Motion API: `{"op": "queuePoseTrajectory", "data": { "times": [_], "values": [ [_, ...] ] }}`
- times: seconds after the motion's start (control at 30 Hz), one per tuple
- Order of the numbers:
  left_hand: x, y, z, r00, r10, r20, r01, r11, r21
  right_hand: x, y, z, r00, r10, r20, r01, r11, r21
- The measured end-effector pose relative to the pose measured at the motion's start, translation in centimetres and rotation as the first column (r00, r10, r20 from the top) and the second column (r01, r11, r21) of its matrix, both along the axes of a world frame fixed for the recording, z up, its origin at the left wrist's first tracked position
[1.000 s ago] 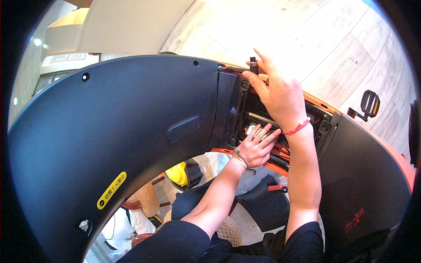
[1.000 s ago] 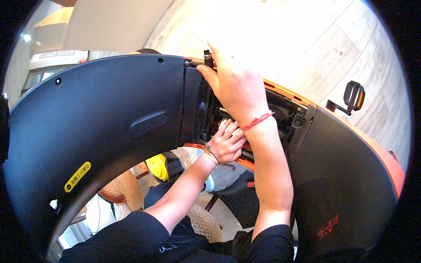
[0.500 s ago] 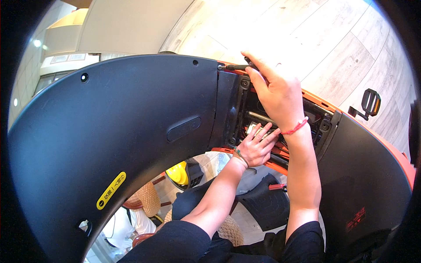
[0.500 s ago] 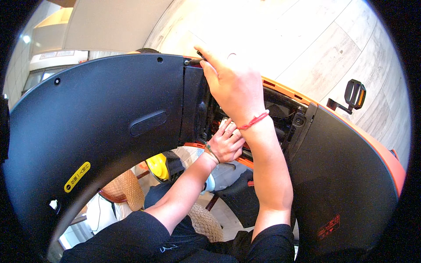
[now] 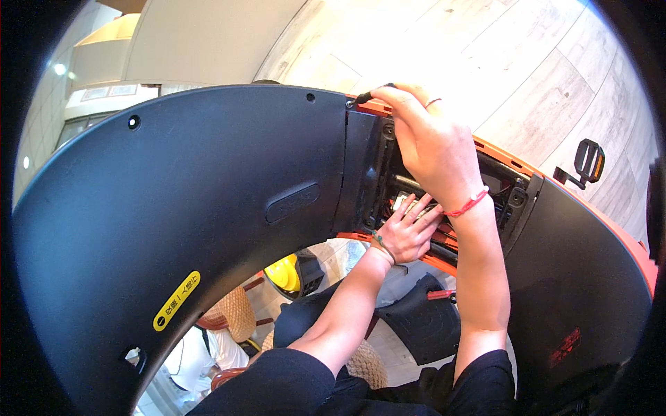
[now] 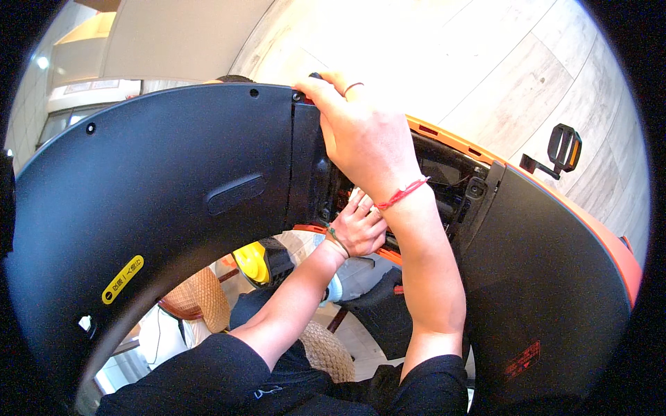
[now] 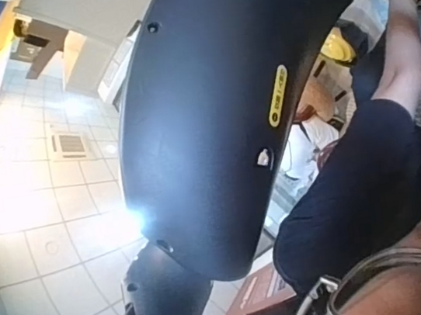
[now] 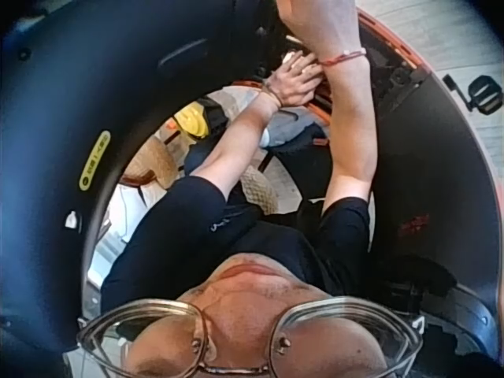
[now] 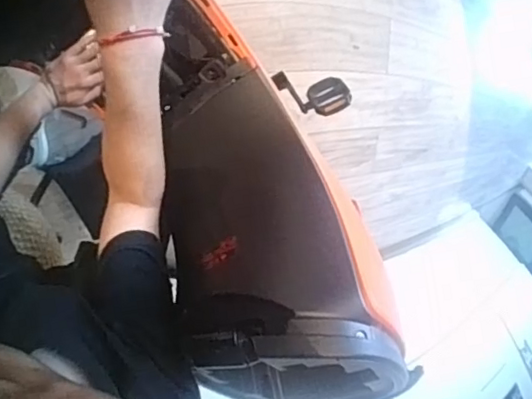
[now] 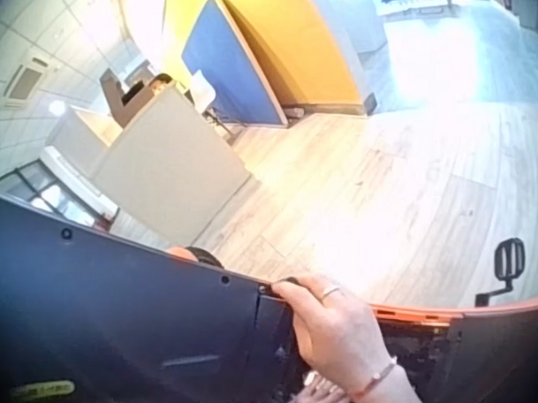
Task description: Loosen and remove a screw from the internal panel of a scooter using a screwdriver.
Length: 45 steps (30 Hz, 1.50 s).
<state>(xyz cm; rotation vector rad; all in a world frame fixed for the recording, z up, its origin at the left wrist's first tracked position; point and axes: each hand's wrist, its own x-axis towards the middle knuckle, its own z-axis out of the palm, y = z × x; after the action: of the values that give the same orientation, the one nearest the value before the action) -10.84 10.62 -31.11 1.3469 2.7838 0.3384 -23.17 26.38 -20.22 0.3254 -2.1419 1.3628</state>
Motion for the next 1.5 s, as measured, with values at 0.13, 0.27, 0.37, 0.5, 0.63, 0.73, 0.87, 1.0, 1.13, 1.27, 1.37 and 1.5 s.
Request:
{"op": "queuePoseTrajectory", "data": {
  "times": [0.13, 0.27, 0.37, 0.5, 0.63, 0.73, 0.87, 1.0, 1.13, 1.27, 1.37, 1.5],
  "values": [
    [-0.1, -0.2, 0.1, 1.000, 0.001, -0.011, -0.001, 1.000, -0.012, 0.1, 0.2, -0.1, 0.988, -0.004, 0.151, -0.013, 0.994, 0.108],
    [-0.2, 0.0, 0.1, 1.000, -0.010, -0.007, 0.011, 1.000, 0.006, -0.4, 0.0, -0.9, 0.999, -0.033, -0.025, 0.033, 0.999, 0.017],
    [-0.3, 0.1, 0.0, 1.000, -0.018, -0.007, 0.018, 1.000, -0.011, -1.0, -0.5, -1.5, 0.973, -0.188, -0.135, 0.183, 0.982, -0.048],
    [-0.4, -1.0, 0.3, 1.000, -0.011, -0.010, 0.011, 0.999, -0.037, -0.2, -1.4, -0.4, 0.971, -0.238, -0.024, 0.237, 0.971, -0.010],
    [-0.2, 0.0, -0.4, 0.999, -0.040, 0.018, 0.040, 0.999, 0.005, 0.1, -0.6, -0.6, 0.970, -0.189, 0.151, 0.195, 0.980, -0.029],
    [0.0, 0.2, -0.8, 0.999, -0.046, -0.012, 0.046, 0.998, 0.039, 0.4, -0.3, -0.3, 0.958, -0.129, 0.255, 0.156, 0.984, -0.089],
    [-0.2, -0.4, -0.3, 1.000, -0.031, 0.002, 0.031, 0.999, 0.024, 0.0, -1.4, -0.5, 0.963, -0.166, 0.210, 0.190, 0.977, -0.096],
    [0.0, -0.2, 0.2, 1.000, -0.015, 0.004, 0.015, 0.999, 0.029, 0.1, -1.5, 0.3, 0.978, -0.113, 0.178, 0.135, 0.984, -0.114],
    [0.2, 0.5, -0.6, 0.999, -0.026, 0.029, 0.025, 0.999, 0.037, 0.3, -0.6, 0.5, 0.976, -0.105, 0.193, 0.134, 0.981, -0.141],
    [0.2, -0.5, -0.8, 0.998, -0.003, 0.065, 0.005, 0.999, -0.041, 0.5, 0.4, 0.7, 0.971, -0.042, 0.234, 0.010, 0.990, 0.139],
    [-0.2, -1.2, -0.2, 1.000, -0.013, -0.018, 0.012, 0.998, -0.058, -0.7, -0.2, -0.2, 0.998, 0.033, -0.057, -0.026, 0.991, 0.130],
    [-0.2, -0.3, -0.2, 0.999, -0.029, -0.027, 0.028, 0.999, -0.027, 0.0, 0.1, -0.1, 0.994, 0.058, 0.094, -0.071, 0.987, 0.146]
  ]
}}
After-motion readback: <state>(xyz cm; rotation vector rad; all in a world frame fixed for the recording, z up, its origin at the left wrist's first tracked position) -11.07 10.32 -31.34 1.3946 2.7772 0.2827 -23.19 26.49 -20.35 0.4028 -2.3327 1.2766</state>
